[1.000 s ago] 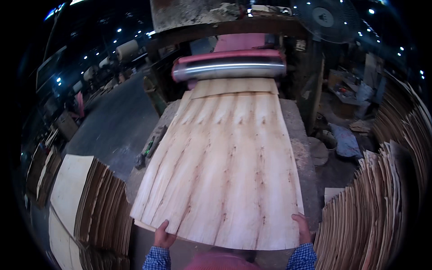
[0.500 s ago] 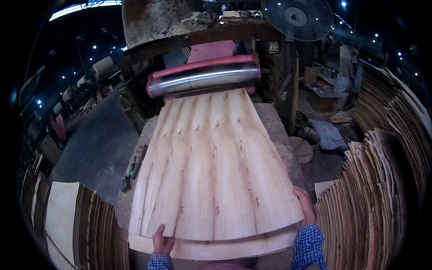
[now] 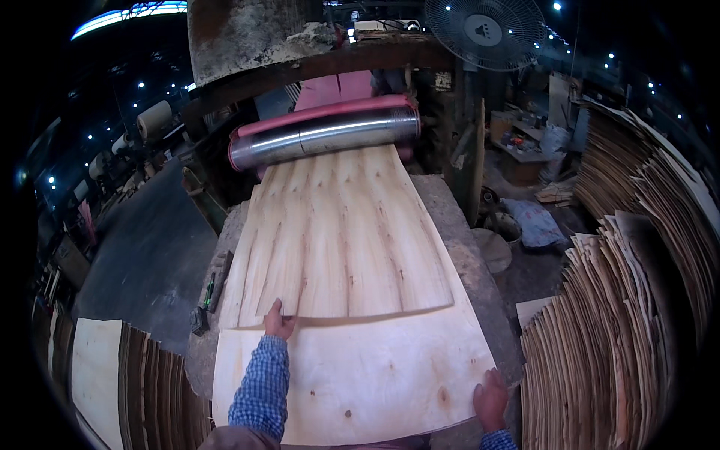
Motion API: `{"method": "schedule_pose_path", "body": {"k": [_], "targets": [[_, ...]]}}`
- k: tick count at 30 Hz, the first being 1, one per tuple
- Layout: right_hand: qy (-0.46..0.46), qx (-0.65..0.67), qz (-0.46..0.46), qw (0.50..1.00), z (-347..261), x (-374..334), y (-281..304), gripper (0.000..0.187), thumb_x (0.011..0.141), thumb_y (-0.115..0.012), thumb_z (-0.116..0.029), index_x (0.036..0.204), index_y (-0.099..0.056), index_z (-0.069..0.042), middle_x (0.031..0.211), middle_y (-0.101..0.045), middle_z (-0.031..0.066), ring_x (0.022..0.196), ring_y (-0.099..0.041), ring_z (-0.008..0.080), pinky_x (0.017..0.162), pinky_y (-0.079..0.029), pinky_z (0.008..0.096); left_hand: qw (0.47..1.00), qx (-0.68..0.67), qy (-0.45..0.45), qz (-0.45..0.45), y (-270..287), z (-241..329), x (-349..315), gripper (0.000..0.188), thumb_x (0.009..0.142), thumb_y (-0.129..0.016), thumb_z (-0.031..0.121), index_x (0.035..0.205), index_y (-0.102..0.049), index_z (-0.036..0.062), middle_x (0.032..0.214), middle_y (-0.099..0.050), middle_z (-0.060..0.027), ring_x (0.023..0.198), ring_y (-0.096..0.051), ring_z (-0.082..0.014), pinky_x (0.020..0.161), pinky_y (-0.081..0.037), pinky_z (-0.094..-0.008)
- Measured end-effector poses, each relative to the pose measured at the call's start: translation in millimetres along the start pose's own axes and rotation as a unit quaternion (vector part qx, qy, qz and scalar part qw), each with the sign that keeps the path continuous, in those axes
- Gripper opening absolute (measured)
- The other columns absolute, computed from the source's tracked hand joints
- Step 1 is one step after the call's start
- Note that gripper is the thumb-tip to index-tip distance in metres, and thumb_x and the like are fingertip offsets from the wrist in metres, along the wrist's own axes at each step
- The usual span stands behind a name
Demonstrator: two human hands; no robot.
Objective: The person uses a metal pole to move an object near a large roller machine, then picks up plywood sheets from a stack and feeds them one by one into the rollers by hand.
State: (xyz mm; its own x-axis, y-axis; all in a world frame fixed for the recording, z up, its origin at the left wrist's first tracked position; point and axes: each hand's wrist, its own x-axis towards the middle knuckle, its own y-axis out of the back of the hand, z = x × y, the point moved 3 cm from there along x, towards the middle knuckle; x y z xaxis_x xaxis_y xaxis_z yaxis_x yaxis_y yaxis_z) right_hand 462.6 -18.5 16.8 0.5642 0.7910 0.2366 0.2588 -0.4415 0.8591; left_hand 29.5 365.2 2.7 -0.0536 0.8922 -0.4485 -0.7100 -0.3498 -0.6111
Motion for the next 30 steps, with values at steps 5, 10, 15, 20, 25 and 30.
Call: {"method": "schedule_pose_path", "body": {"k": [5,10,15,20,25,30], "targets": [[-0.069,-0.062,-0.069,0.993,13,15,-1,0.040,0.076,-0.062,-0.012,0.113,-0.056,0.001,0.106,-0.062,0.0231,0.096,-0.060,0.0395,0.086,-0.047,0.0447,0.991,0.117,0.071,-0.006,47,-37,-5,0.040,0.092,-0.053,0.030,0.123,-0.047,0.0045,0.109,-0.057,-0.0104,0.099,-0.055,-0.0253,0.079,-0.048,-0.0376],[-0.121,0.167,-0.138,0.969,11,56,40,0.034,0.080,-0.061,-0.015,0.111,-0.061,0.000,0.093,-0.068,0.0141,0.083,-0.065,0.0285,0.078,-0.050,0.0375,0.986,0.142,0.091,0.006,78,-61,-166,0.042,0.092,-0.051,0.026,0.127,-0.044,0.0025,0.124,-0.054,-0.0141,0.112,-0.053,-0.0284,0.089,-0.045,-0.0386],[-0.083,0.428,-0.353,0.828,-51,106,63,0.032,0.082,-0.059,-0.014,0.109,-0.062,0.003,0.095,-0.067,0.0085,0.083,-0.063,0.0136,0.074,-0.049,0.0261,0.960,0.005,0.251,-0.123,190,-76,-247,0.048,0.097,-0.042,0.038,0.130,-0.042,0.0036,0.130,-0.050,-0.0155,0.116,-0.051,-0.0299,0.094,-0.044,-0.0426],[-0.099,0.608,-0.323,0.718,-136,115,129,0.037,0.081,-0.057,-0.016,0.112,-0.060,0.003,0.098,-0.066,0.0125,0.089,-0.063,0.0186,0.081,-0.050,0.0298,0.888,-0.032,0.372,-0.269,218,-111,-322,0.055,0.095,-0.043,0.044,0.125,-0.048,-0.0023,0.120,-0.059,-0.0142,0.107,-0.058,-0.0234,0.085,-0.052,-0.0364],[-0.208,0.661,-0.198,0.694,-57,81,101,0.037,0.081,-0.055,-0.020,0.110,-0.060,0.002,0.104,-0.064,0.0136,0.094,-0.062,0.0221,0.085,-0.048,0.0317,0.983,-0.153,0.054,-0.089,122,-57,-327,0.048,0.097,-0.043,0.036,0.128,-0.044,0.0003,0.126,-0.053,-0.0149,0.115,-0.053,-0.0270,0.093,-0.047,-0.0407],[-0.244,0.605,-0.286,0.702,-22,55,27,0.030,0.086,-0.054,-0.022,0.109,-0.060,-0.003,0.109,-0.059,0.0106,0.101,-0.057,0.0194,0.089,-0.044,0.0310,0.997,0.020,0.004,-0.068,150,-38,-289,0.047,0.098,-0.035,0.025,0.139,-0.029,0.0022,0.140,-0.039,-0.0156,0.128,-0.040,-0.0329,0.105,-0.035,-0.0494]]}}
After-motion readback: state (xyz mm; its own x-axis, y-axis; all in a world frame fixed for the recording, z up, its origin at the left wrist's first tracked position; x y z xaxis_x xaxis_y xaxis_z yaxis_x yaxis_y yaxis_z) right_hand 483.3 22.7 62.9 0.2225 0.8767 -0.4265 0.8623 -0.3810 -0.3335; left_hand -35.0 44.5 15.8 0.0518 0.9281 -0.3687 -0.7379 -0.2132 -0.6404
